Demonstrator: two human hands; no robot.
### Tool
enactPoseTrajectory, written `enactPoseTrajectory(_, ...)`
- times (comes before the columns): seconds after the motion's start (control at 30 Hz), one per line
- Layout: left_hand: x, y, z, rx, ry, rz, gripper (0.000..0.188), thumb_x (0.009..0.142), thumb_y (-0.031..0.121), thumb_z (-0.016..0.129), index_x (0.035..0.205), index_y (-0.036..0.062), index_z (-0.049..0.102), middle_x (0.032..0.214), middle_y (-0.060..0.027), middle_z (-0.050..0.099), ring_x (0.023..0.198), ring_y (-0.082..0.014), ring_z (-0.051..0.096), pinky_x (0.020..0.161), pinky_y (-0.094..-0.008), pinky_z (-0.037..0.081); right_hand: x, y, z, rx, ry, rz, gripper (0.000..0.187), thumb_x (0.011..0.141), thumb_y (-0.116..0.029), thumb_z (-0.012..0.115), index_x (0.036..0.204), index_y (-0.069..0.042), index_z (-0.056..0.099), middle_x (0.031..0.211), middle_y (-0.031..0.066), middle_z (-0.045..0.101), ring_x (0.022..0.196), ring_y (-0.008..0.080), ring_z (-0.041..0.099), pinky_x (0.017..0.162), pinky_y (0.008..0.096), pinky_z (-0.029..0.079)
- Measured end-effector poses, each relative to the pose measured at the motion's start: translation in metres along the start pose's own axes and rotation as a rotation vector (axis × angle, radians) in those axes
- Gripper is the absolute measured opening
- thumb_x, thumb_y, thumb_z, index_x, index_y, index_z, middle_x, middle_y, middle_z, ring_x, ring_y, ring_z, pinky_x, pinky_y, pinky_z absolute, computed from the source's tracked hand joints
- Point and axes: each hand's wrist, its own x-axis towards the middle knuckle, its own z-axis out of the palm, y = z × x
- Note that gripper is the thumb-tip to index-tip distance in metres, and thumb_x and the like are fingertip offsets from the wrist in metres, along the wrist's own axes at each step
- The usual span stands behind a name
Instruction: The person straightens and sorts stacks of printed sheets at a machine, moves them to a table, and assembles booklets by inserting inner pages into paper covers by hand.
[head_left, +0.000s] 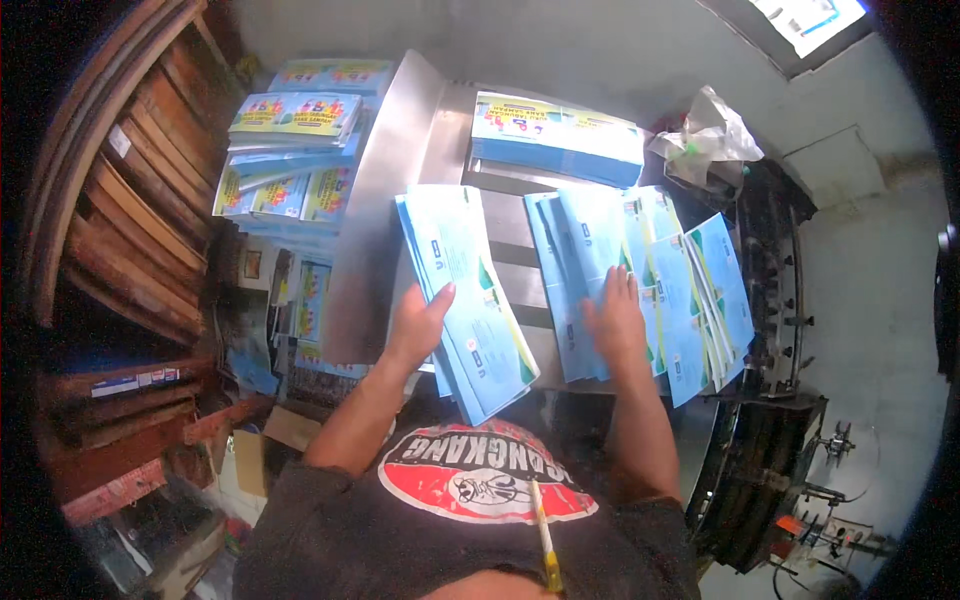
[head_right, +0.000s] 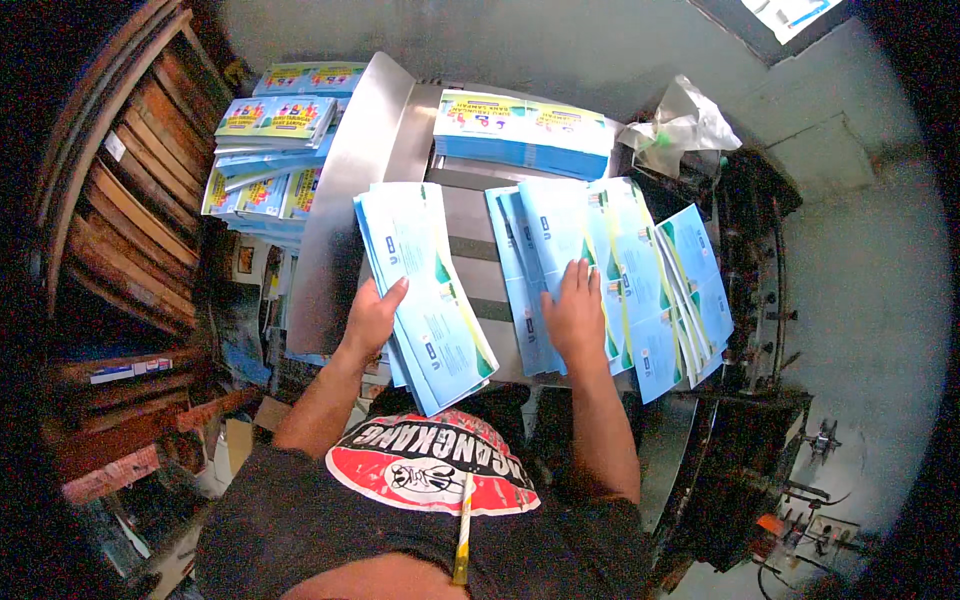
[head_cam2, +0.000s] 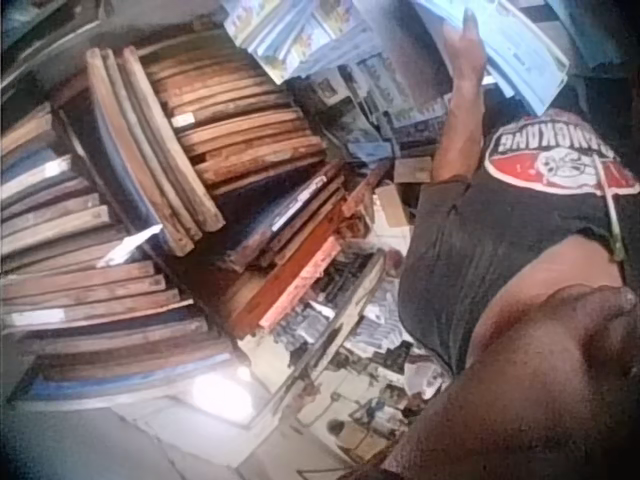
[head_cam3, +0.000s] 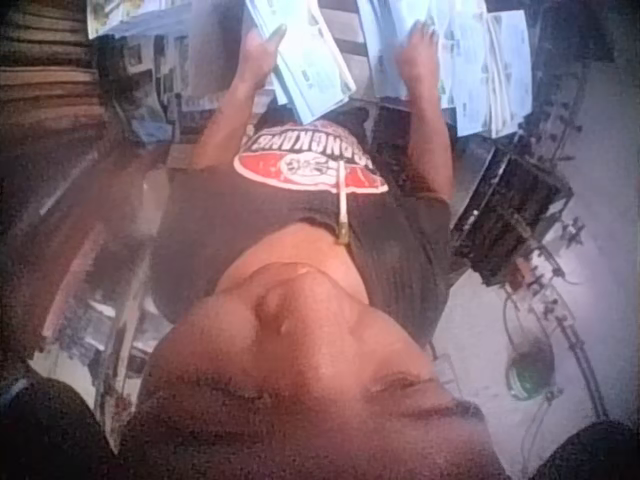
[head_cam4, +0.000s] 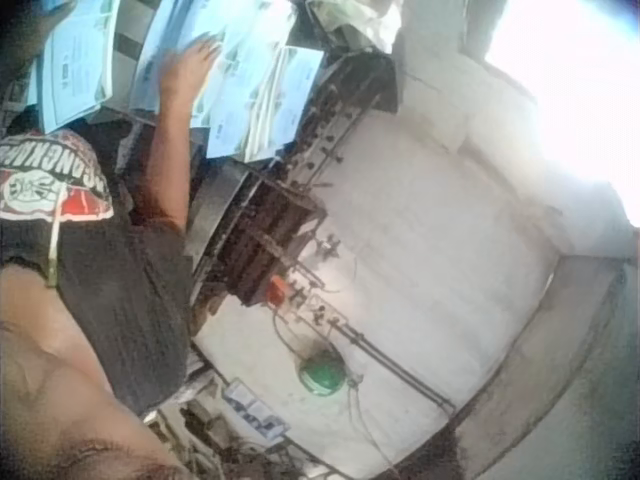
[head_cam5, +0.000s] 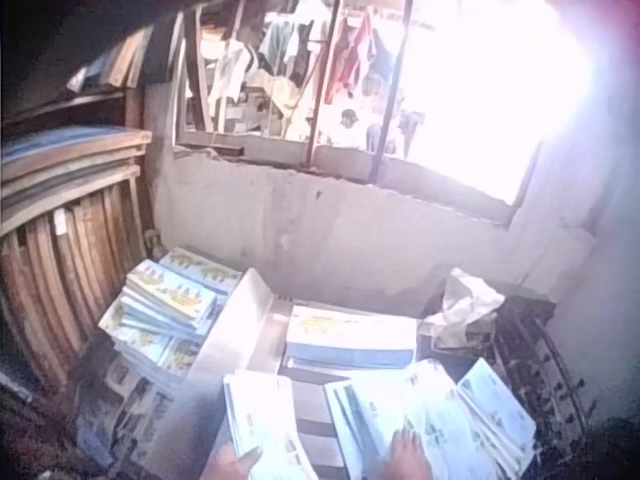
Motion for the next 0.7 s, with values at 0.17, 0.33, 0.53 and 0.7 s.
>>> enactPoseTrajectory(0.17,-0.006,0.010,0.002,0.096,0.016,-0.003,0.036,0.097,0.022,0.056,0.118,-0.0068,0.056,0.111,-0.0149,0.066,0.101,-0.0203,0.062,0.089,-0.0334,0.047,0.001,-0.014,-0.015,0.004,0.211,-0.061,0.047,0.090,-0.004,0.046,0.133,0.013,0.040,0.133,0.0336,0.048,0.124,0.0453,0.048,0.106,0.0479,0.040)
enactPoseTrajectory(0.33,-0.001,0.003,0.001,0.144,0.016,0.011,0.040,0.096,0.029,0.058,0.117,-0.0059,0.058,0.109,-0.0135,0.066,0.098,-0.0187,0.062,0.087,-0.0329,0.047,-0.012,-0.094,-0.051,0.384,-0.139,-0.017,0.052,0.088,-0.007,0.052,0.137,0.007,0.039,0.097,0.0288,0.065,0.086,0.0485,0.064,0.074,0.0525,0.052)
enactPoseTrajectory(0.53,0.000,-0.003,0.005,0.180,0.072,0.077,0.034,0.094,0.023,0.061,0.107,-0.0084,0.065,0.096,-0.0144,0.070,0.087,-0.0196,0.066,0.077,-0.0343,0.050,-0.012,-0.102,-0.029,0.552,-0.242,-0.135,0.062,0.089,-0.026,0.064,0.139,0.002,0.041,0.136,0.0300,0.047,0.127,0.0407,0.046,0.108,0.0452,0.037)
enactPoseTrajectory(0.7,-0.002,0.002,0.009,0.120,0.059,0.003,0.032,0.094,0.020,0.060,0.105,-0.0094,0.065,0.095,-0.0158,0.070,0.086,-0.0198,0.067,0.076,-0.0330,0.050,-0.011,0.033,0.012,-0.043,0.256,0.077,0.057,0.089,-0.027,0.063,0.130,0.010,0.047,0.134,0.0302,0.048,0.127,0.0419,0.045,0.107,0.0457,0.037)
